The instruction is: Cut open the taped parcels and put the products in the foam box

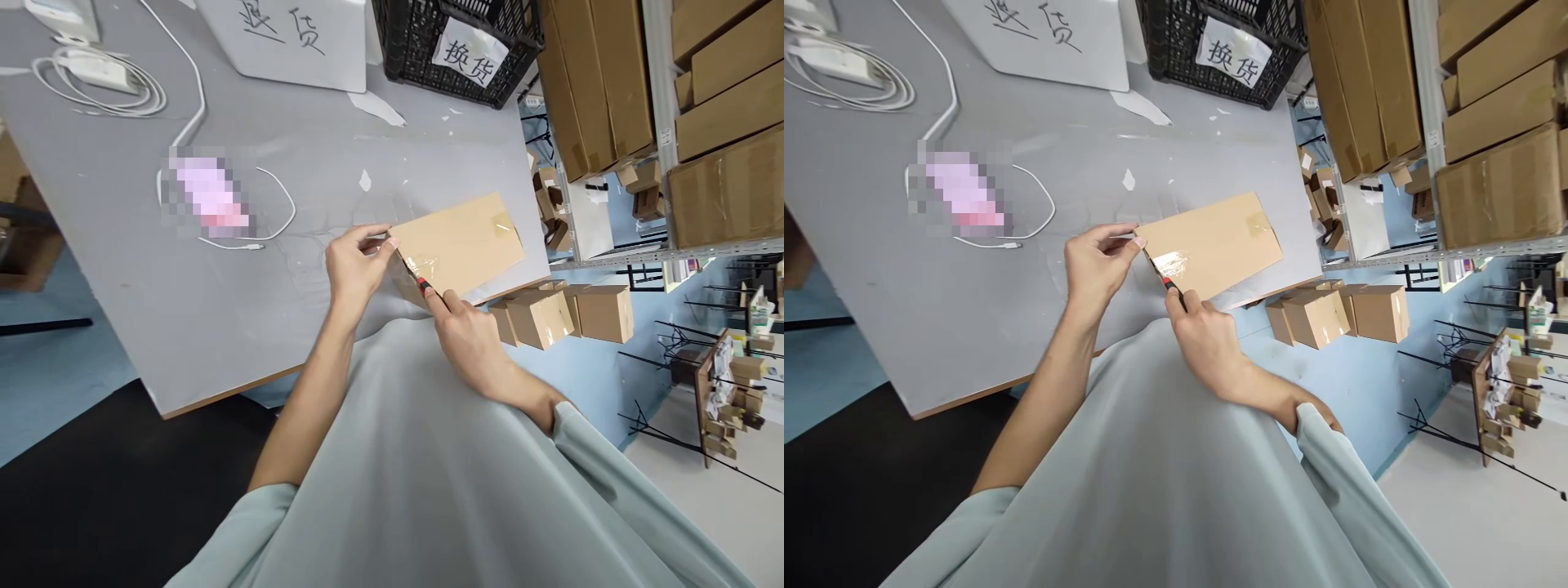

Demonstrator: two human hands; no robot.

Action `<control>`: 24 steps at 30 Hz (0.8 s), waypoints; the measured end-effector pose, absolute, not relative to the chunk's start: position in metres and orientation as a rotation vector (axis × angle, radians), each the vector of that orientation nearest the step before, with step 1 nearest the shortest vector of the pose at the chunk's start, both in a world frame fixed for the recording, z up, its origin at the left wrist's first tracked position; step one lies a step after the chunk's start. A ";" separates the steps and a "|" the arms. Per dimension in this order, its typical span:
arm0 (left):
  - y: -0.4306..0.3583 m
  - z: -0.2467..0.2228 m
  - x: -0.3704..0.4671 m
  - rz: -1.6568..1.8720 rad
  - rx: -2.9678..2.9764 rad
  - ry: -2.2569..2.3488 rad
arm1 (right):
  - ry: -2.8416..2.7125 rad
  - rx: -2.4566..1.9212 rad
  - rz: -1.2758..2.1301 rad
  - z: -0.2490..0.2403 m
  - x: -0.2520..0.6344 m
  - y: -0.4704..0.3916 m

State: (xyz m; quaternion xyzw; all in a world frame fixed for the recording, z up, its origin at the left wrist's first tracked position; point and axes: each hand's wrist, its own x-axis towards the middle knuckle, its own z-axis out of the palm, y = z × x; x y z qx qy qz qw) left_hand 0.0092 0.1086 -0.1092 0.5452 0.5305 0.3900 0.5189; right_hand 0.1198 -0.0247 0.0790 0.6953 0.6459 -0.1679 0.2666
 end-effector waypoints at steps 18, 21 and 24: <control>0.094 -0.103 0.011 0.889 1.324 1.359 | 2.049 1.717 -0.823 0.072 0.132 -0.074; 0.099 -0.105 0.008 0.902 1.314 1.340 | 2.132 1.844 -0.790 0.078 0.156 -0.085; 0.102 -0.100 0.006 0.903 1.349 1.361 | 2.117 2.195 -0.661 0.079 0.196 -0.091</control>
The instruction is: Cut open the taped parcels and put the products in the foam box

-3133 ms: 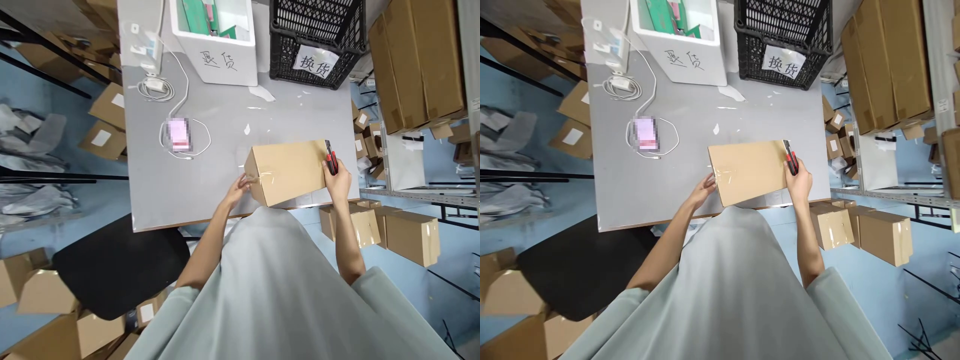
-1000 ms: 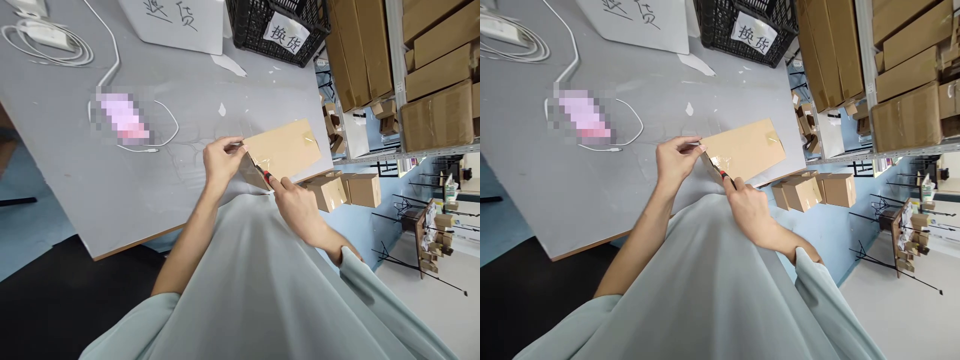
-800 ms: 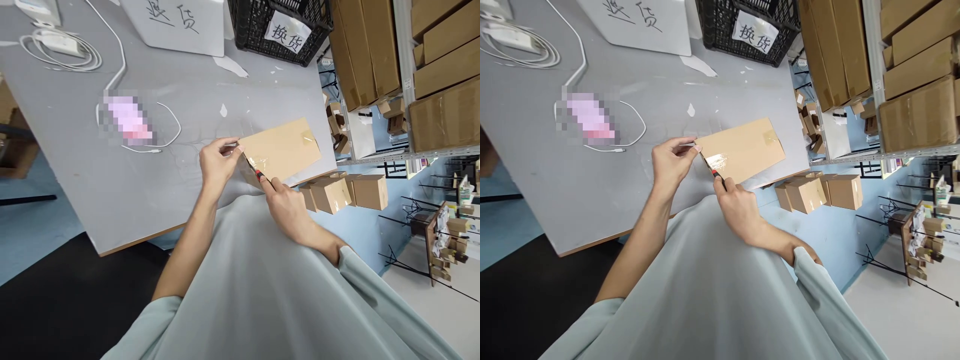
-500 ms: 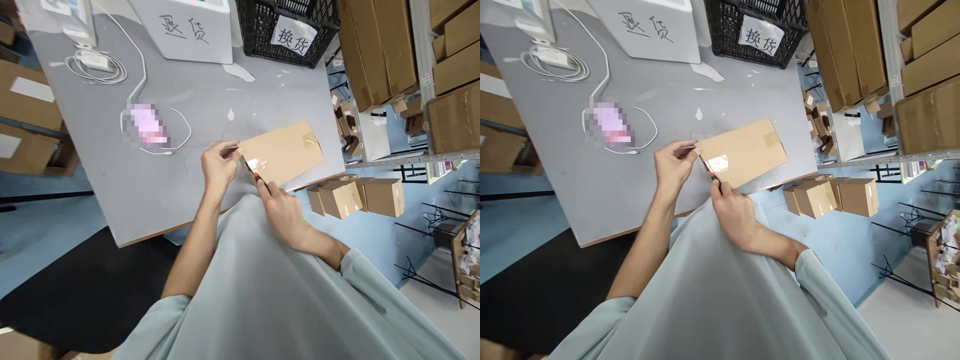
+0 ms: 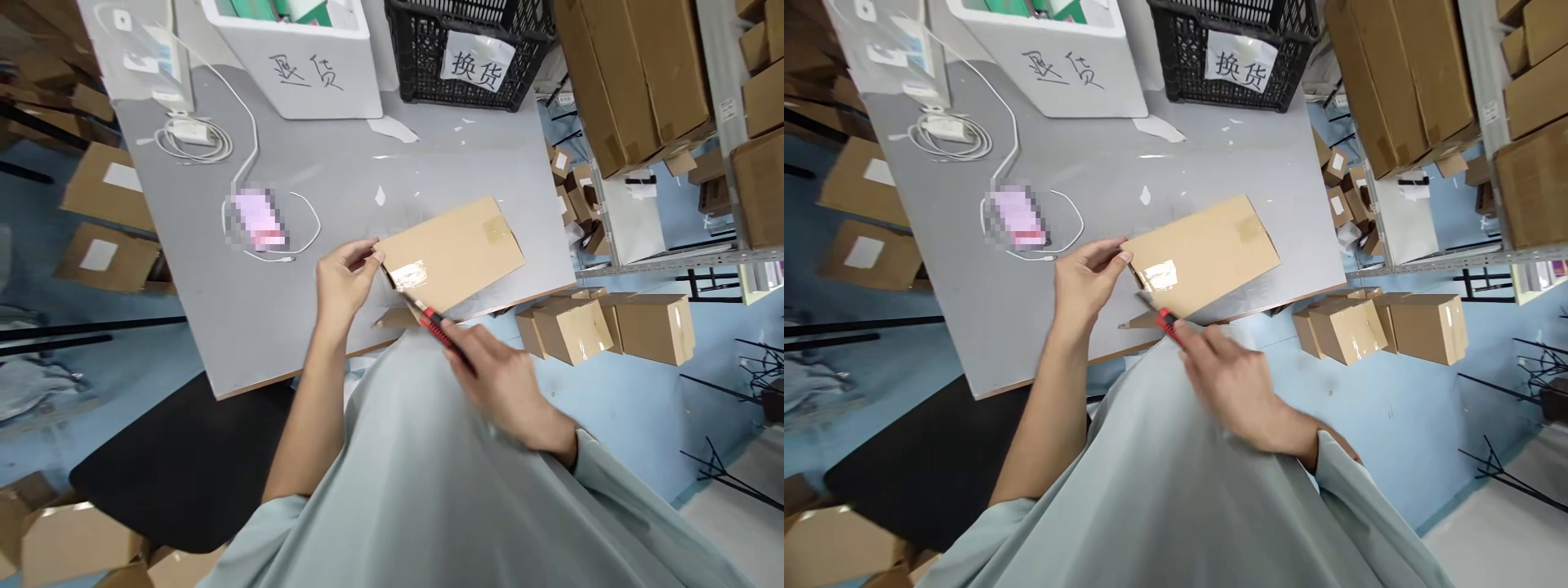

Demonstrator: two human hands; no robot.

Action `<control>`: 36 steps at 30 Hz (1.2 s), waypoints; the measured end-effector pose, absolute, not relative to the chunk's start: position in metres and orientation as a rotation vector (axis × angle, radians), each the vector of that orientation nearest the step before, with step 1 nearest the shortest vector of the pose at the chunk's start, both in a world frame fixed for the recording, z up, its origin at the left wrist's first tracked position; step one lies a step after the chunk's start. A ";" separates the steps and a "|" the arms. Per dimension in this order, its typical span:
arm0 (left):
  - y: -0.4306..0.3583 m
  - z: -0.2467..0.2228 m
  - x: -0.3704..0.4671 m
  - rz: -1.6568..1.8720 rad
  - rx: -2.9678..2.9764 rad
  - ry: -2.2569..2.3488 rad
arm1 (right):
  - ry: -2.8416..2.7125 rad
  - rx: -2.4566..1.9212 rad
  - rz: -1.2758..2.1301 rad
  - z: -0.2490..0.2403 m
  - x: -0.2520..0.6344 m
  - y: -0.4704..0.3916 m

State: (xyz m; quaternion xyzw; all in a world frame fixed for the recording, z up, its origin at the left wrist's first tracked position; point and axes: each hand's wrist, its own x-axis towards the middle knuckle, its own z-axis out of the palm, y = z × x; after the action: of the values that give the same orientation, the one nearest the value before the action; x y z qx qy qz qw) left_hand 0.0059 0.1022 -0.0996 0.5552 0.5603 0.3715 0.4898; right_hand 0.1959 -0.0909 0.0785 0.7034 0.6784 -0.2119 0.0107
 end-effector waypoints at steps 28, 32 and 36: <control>0.098 -0.069 0.180 0.478 2.260 1.271 | 2.124 2.807 -0.746 -0.029 0.365 -0.017; 0.097 -0.069 0.182 0.489 2.246 1.272 | 2.082 2.725 -0.714 -0.021 0.364 -0.013; 0.095 -0.070 0.182 0.496 2.231 1.278 | 1.983 2.569 -0.691 0.003 0.355 -0.009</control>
State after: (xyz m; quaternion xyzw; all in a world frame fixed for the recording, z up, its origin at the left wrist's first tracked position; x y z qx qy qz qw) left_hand 0.1823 0.0947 -0.0696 0.8230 0.4716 0.1829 0.2585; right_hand 0.3555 -0.0089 0.0031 0.7713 0.5952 -0.2075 -0.0881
